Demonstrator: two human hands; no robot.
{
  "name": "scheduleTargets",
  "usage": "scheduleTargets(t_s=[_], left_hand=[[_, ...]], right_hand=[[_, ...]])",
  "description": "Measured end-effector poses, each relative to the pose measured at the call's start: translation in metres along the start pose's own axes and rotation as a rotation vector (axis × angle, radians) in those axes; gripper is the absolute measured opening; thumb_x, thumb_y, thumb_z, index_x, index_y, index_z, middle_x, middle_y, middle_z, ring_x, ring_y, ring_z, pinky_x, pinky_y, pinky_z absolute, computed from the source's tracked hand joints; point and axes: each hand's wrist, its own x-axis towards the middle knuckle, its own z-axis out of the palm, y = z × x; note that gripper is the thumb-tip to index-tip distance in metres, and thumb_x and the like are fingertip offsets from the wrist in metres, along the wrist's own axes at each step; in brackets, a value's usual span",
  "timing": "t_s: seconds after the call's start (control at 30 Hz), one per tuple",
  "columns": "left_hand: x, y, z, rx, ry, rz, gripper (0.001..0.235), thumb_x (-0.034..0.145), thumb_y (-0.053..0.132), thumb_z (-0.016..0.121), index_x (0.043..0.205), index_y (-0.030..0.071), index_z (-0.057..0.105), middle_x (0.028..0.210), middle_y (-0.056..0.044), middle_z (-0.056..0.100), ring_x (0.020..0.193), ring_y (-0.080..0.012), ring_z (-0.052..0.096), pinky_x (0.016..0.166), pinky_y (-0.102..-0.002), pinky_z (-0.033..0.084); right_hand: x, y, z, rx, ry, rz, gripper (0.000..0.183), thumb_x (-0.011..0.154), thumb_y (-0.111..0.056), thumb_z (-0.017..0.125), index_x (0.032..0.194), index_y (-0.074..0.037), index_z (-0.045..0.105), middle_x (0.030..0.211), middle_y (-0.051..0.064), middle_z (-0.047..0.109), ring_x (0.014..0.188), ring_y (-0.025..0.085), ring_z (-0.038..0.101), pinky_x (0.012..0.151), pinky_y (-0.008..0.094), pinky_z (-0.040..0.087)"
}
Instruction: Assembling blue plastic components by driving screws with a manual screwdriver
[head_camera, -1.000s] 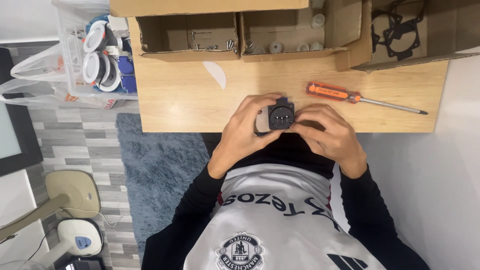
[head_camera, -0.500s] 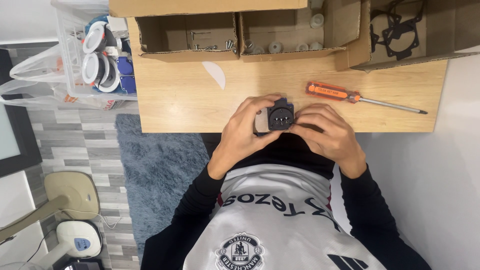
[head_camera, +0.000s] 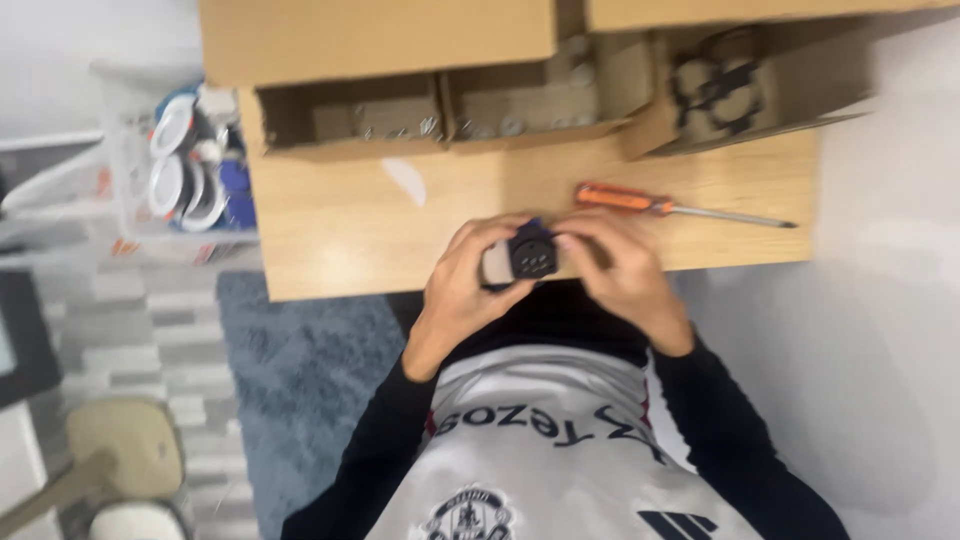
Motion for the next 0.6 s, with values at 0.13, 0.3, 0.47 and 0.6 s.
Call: scheduleTargets(t_s=[0.13,0.3,0.47,0.6], left_hand=[[0.001,0.0,0.002,0.009,0.023,0.03,0.058,0.072,0.009,0.101,0.12,0.004,0.069,0.12,-0.013,0.08,0.107,-0.0322,0.078,0.091,-0.039,0.065],[0.0,-0.001,0.004,-0.002,0.07,0.066,0.054,0.072,0.007,0.1,0.115,0.004,0.07,0.117,-0.012,0.082,0.104,-0.0311,0.079,0.088,-0.037,0.066],[-0.002,-0.007,0.001,-0.027,0.112,0.128,0.051,0.071,0.007,0.1,0.112,0.003,0.07,0.117,-0.014,0.083,0.103,-0.0331,0.08,0.089,-0.04,0.066],[-0.004,-0.007,-0.003,-0.013,0.119,0.132,0.055,0.07,0.005,0.099,0.115,0.002,0.067,0.119,-0.016,0.079,0.109,-0.0368,0.078,0.095,-0.046,0.065]], right_hand=[[0.014,-0.012,-0.002,0.084,-0.028,0.034,0.011,0.1,-0.002,0.077,0.111,-0.003,0.079,0.101,0.015,0.08,0.089,0.035,0.078,0.08,0.046,0.062],[0.018,-0.013,0.0,0.133,-0.019,0.085,0.01,0.096,-0.004,0.082,0.106,-0.008,0.083,0.093,0.007,0.081,0.079,0.022,0.077,0.076,0.036,0.062],[0.029,-0.018,-0.005,0.19,-0.063,0.139,0.012,0.094,-0.008,0.084,0.105,-0.01,0.083,0.086,0.005,0.081,0.075,0.017,0.075,0.073,0.032,0.061],[0.065,-0.049,-0.043,0.115,-0.154,0.057,0.016,0.094,-0.008,0.083,0.109,-0.004,0.08,0.083,0.014,0.079,0.073,0.027,0.077,0.07,0.04,0.062]])
